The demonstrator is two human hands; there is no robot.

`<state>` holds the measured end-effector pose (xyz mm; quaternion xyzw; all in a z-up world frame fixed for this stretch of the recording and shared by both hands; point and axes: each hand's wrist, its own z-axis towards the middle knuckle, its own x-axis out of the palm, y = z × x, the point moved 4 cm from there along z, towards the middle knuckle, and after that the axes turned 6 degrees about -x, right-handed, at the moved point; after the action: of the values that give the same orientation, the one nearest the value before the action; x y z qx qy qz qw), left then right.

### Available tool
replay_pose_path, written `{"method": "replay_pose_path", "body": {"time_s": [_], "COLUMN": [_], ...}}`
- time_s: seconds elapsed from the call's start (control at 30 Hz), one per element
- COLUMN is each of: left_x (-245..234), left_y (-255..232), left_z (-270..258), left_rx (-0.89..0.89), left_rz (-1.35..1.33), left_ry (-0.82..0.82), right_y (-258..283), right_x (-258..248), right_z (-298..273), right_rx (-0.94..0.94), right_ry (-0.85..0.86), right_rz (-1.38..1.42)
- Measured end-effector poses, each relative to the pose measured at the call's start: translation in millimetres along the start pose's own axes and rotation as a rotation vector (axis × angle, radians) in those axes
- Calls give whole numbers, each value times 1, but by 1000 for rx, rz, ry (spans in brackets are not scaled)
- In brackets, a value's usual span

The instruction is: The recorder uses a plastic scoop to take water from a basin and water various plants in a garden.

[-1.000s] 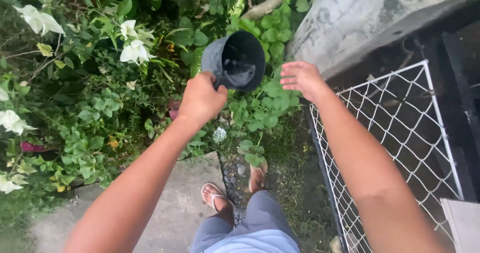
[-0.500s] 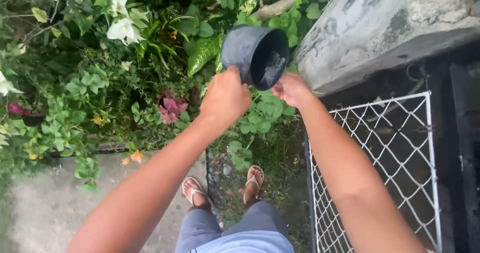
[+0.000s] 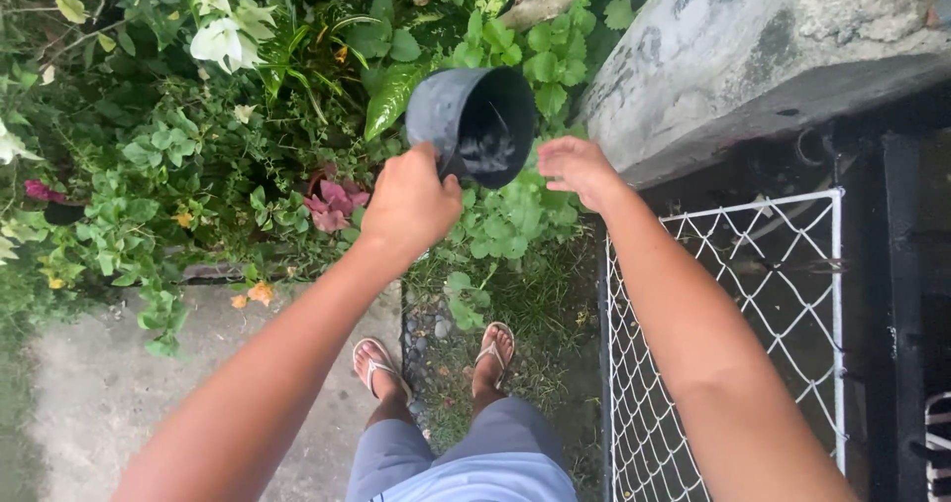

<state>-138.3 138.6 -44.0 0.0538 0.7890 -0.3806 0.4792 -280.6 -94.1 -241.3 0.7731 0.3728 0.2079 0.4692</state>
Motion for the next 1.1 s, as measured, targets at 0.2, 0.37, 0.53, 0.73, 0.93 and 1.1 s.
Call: {"method": "replay_pose_path", "body": {"time_s": [0.2,0.37,0.53,0.73,0.93,1.1], "left_x": [2,20,23,18,7,-10], "left_y": [-40,-57,-49,-10,23,58], "left_z": [-14,-11,-7,-8,-17,-19], "left_rx": [-15,0,15,17,-27,-16], "left_rz": [6,20,-19,-109,-22,-96], "left_ry": [42,19,-11,-25,-60,-198], "right_y": [-26,-7,-47,-44,-3,20], "right_x": [-6,-3,-29,-10,35,54], "right_z": [14,11,56,44,13,6], "right_rx": [73,77,-3,-116,-275,-112], "right_ry": [-3,-62,-96,-89,183,155], "right_rz": [225,286,392,-242,-568,-197]}}
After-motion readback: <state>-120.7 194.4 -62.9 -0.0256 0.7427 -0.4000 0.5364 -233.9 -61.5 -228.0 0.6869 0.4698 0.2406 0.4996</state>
